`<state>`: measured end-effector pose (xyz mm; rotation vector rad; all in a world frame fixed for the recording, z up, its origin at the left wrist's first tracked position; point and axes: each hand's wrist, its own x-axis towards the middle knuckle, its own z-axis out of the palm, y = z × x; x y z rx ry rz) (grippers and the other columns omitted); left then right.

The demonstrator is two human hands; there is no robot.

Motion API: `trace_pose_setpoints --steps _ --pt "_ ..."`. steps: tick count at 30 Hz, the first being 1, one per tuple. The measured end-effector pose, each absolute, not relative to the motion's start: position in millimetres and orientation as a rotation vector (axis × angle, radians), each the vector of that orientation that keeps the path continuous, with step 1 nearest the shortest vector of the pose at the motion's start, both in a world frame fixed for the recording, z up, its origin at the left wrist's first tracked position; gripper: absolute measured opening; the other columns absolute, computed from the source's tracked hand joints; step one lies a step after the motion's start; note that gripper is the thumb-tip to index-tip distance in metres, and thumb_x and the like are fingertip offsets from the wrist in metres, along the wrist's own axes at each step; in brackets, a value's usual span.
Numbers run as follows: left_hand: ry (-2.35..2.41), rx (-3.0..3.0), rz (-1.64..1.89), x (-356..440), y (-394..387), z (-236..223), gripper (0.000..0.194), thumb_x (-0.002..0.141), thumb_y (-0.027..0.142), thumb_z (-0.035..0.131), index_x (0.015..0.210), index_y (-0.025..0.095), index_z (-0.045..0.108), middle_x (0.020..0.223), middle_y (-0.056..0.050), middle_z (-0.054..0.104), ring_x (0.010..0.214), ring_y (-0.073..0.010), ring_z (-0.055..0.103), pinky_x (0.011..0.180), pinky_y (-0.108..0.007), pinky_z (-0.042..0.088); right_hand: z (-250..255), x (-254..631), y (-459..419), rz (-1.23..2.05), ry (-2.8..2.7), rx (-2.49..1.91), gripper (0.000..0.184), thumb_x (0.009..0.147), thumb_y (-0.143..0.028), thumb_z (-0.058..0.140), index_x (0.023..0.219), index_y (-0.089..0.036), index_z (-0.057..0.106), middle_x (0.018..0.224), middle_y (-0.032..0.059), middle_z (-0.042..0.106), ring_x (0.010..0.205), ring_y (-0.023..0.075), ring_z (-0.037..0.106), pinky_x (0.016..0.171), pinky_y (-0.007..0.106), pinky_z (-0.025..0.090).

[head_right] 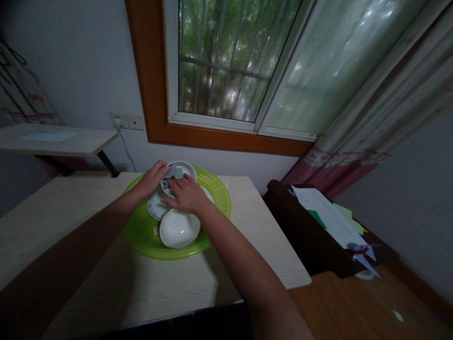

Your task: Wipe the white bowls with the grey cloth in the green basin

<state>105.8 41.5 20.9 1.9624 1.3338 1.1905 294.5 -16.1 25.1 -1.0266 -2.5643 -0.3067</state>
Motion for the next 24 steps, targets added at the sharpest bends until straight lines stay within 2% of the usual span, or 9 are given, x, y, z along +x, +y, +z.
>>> trace_pose_setpoints --steps 3,6,9,14,17,20,24 --pt "1.315 1.956 1.182 106 41 21 0.034 0.093 0.057 0.042 0.098 0.026 0.055 0.094 -0.001 0.069 0.091 -0.0204 0.064 0.083 -0.03 0.047 27 295 -15 -0.302 -2.513 -1.094 0.078 0.098 -0.067 0.045 0.152 -0.01 0.041 0.145 0.0204 0.058 0.134 0.0305 0.053 0.119 0.047 0.033" --pt "1.299 1.963 1.164 105 41 20 0.034 0.092 0.057 0.043 0.097 0.026 0.056 0.091 -0.001 0.069 0.089 -0.0199 0.063 0.081 -0.03 0.047 29 295 -13 -0.276 -2.445 -1.145 0.071 0.101 -0.062 0.043 0.151 -0.01 0.041 0.143 0.0203 0.058 0.129 0.0305 0.057 0.112 0.045 0.042" --pt "1.272 1.984 1.147 106 41 20 0.035 0.092 0.058 0.043 0.097 0.026 0.056 0.093 -0.001 0.069 0.091 -0.02 0.063 0.083 -0.03 0.047 31 295 -11 -0.297 -2.394 -1.178 0.062 0.103 -0.055 0.042 0.146 -0.011 0.045 0.147 0.0201 0.053 0.128 0.0304 0.056 0.109 0.044 0.045" --pt "1.253 1.988 1.145 106 41 22 0.032 0.091 0.055 0.044 0.095 0.026 0.055 0.091 -0.001 0.067 0.091 -0.0203 0.062 0.081 -0.029 0.048 33 294 -13 -0.316 -2.353 -1.293 0.056 0.104 -0.053 0.042 0.139 -0.011 0.051 0.139 0.0198 0.056 0.117 0.0299 0.06 0.098 0.042 0.051" --pt "1.253 1.98 1.167 106 41 23 0.032 0.091 0.055 0.043 0.094 0.026 0.055 0.09 0.0 0.065 0.089 -0.0198 0.061 0.081 -0.03 0.047 35 293 -15 -0.355 -2.311 -1.366 0.057 0.103 -0.055 0.043 0.138 -0.011 0.051 0.139 0.0204 0.055 0.116 0.0311 0.059 0.095 0.042 0.051" --pt "1.251 1.958 1.221 106 41 23 0.033 0.092 0.057 0.042 0.093 0.026 0.053 0.088 0.0 0.062 0.087 -0.0193 0.059 0.082 -0.03 0.045 37 293 -17 -0.436 -2.282 -1.408 0.063 0.101 -0.061 0.041 0.137 -0.011 0.053 0.137 0.0207 0.056 0.118 0.0338 0.055 0.099 0.045 0.047" --pt "1.31 1.888 1.264 105 40 25 0.033 0.092 0.056 0.042 0.092 0.025 0.053 0.082 0.0 0.059 0.079 -0.0189 0.056 0.075 -0.03 0.043 39 294 -18 -0.502 -2.242 -1.465 0.076 0.099 -0.068 0.038 0.145 -0.008 0.048 0.132 0.0225 0.06 0.12 0.0372 0.05 0.102 0.05 0.041"
